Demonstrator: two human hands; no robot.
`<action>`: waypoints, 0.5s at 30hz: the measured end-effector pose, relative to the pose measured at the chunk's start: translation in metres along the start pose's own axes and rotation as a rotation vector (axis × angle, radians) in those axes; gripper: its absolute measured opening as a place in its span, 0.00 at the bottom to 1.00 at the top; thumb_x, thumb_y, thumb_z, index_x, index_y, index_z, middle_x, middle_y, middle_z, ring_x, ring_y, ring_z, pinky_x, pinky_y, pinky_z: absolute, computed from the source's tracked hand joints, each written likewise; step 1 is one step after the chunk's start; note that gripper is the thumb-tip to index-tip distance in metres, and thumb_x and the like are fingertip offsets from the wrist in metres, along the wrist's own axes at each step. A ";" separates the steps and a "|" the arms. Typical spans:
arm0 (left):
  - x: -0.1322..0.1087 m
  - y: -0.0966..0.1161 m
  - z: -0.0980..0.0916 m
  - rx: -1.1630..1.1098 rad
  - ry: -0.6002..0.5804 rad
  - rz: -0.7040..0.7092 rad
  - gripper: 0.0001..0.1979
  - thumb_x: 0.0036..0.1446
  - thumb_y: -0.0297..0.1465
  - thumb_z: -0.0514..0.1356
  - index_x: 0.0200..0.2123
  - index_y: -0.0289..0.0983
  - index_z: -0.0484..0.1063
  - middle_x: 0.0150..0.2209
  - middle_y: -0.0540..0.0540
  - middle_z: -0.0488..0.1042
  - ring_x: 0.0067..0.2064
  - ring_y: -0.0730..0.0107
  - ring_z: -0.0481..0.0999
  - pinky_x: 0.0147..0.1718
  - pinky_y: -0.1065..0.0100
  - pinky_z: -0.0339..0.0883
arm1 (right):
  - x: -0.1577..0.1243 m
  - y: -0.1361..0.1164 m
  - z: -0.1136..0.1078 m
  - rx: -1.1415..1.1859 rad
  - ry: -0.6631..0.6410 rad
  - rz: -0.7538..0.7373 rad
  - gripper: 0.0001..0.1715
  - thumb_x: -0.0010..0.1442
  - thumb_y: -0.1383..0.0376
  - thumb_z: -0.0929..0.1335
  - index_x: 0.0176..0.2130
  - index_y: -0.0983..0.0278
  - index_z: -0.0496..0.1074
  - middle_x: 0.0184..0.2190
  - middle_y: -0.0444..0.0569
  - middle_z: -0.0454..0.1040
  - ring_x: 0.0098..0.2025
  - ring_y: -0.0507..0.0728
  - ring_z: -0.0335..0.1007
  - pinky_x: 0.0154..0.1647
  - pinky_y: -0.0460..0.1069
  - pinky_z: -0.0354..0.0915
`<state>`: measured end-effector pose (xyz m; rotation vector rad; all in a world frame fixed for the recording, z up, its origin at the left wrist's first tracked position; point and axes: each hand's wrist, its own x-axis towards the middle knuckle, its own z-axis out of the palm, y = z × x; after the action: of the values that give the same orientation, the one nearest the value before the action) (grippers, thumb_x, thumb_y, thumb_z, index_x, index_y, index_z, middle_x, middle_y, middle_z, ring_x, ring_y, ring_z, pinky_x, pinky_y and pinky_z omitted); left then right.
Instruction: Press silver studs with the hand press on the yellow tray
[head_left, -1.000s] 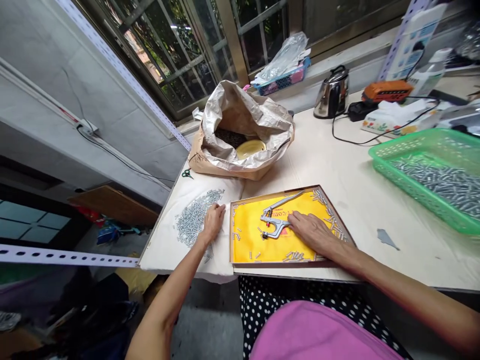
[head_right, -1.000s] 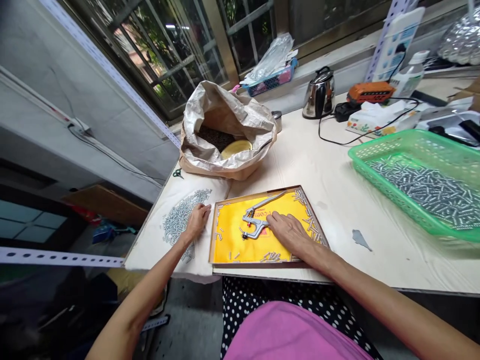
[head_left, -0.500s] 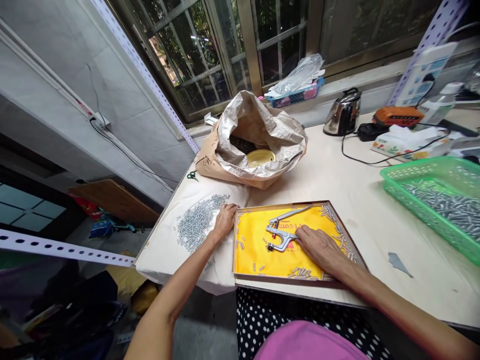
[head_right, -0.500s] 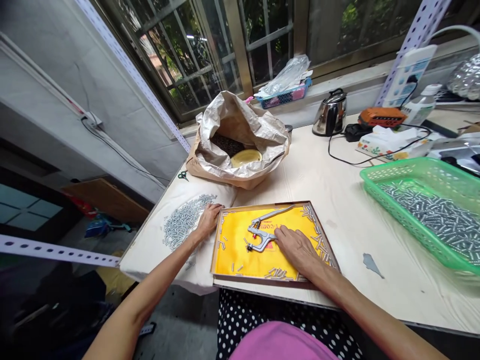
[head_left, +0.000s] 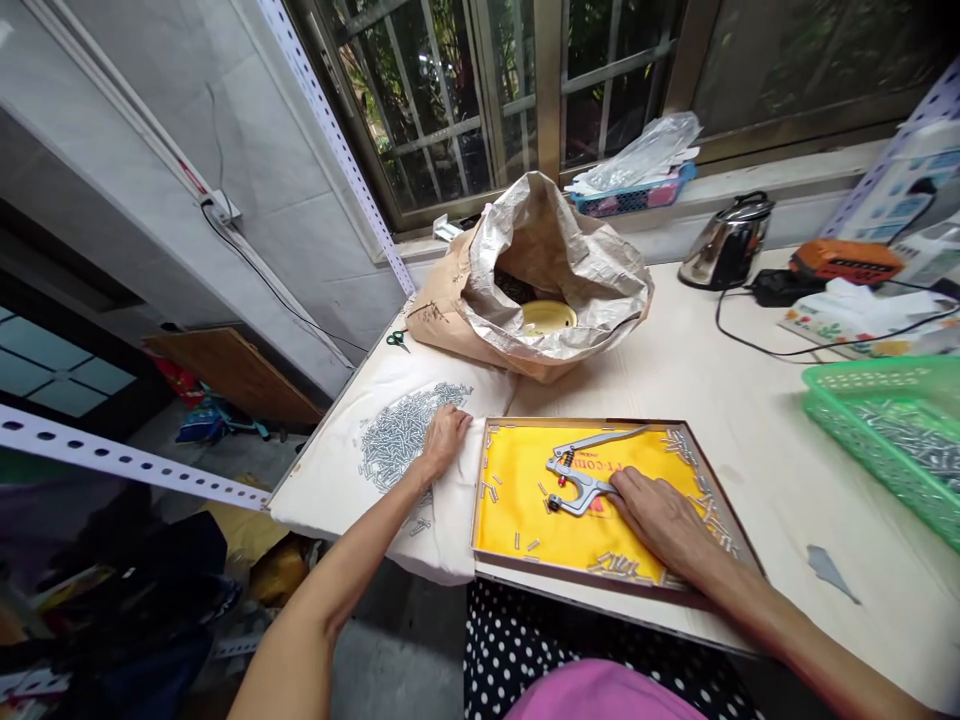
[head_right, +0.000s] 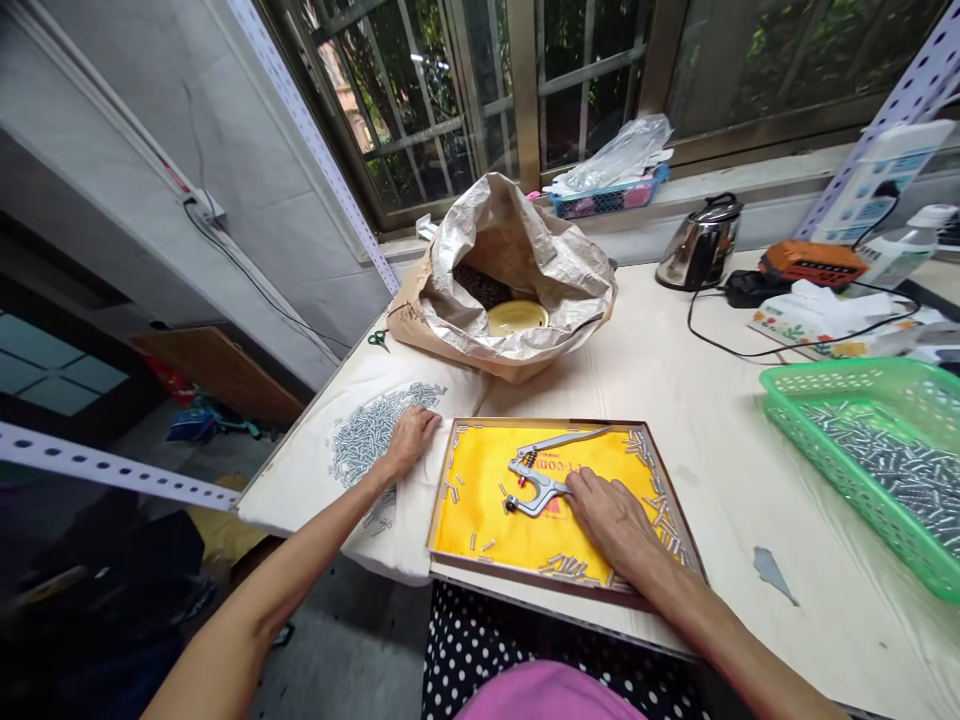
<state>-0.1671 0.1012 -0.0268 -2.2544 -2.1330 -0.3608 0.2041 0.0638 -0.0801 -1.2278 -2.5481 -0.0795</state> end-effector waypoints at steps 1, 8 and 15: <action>0.001 0.002 0.002 -0.024 -0.034 0.025 0.15 0.68 0.32 0.52 0.37 0.36 0.78 0.37 0.42 0.73 0.44 0.61 0.69 0.45 0.63 0.65 | 0.000 0.000 0.000 -0.001 -0.005 0.006 0.11 0.70 0.64 0.57 0.37 0.61 0.64 0.33 0.48 0.71 0.34 0.58 0.69 0.36 0.52 0.58; -0.009 0.012 0.003 -0.094 -0.141 0.204 0.13 0.64 0.29 0.54 0.37 0.38 0.79 0.41 0.41 0.73 0.46 0.59 0.68 0.43 0.63 0.67 | -0.001 -0.001 0.001 0.012 -0.042 0.035 0.11 0.70 0.66 0.56 0.37 0.61 0.64 0.34 0.49 0.71 0.34 0.58 0.69 0.36 0.52 0.58; -0.025 0.014 -0.003 -0.162 -0.116 0.232 0.14 0.65 0.29 0.53 0.38 0.39 0.79 0.44 0.41 0.74 0.46 0.59 0.68 0.45 0.61 0.67 | 0.000 -0.001 -0.001 0.014 -0.050 0.037 0.10 0.70 0.64 0.58 0.37 0.60 0.64 0.33 0.48 0.71 0.33 0.57 0.69 0.35 0.52 0.57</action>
<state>-0.1551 0.0750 -0.0263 -2.6395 -1.9246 -0.4175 0.2033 0.0632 -0.0788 -1.2868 -2.5627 -0.0226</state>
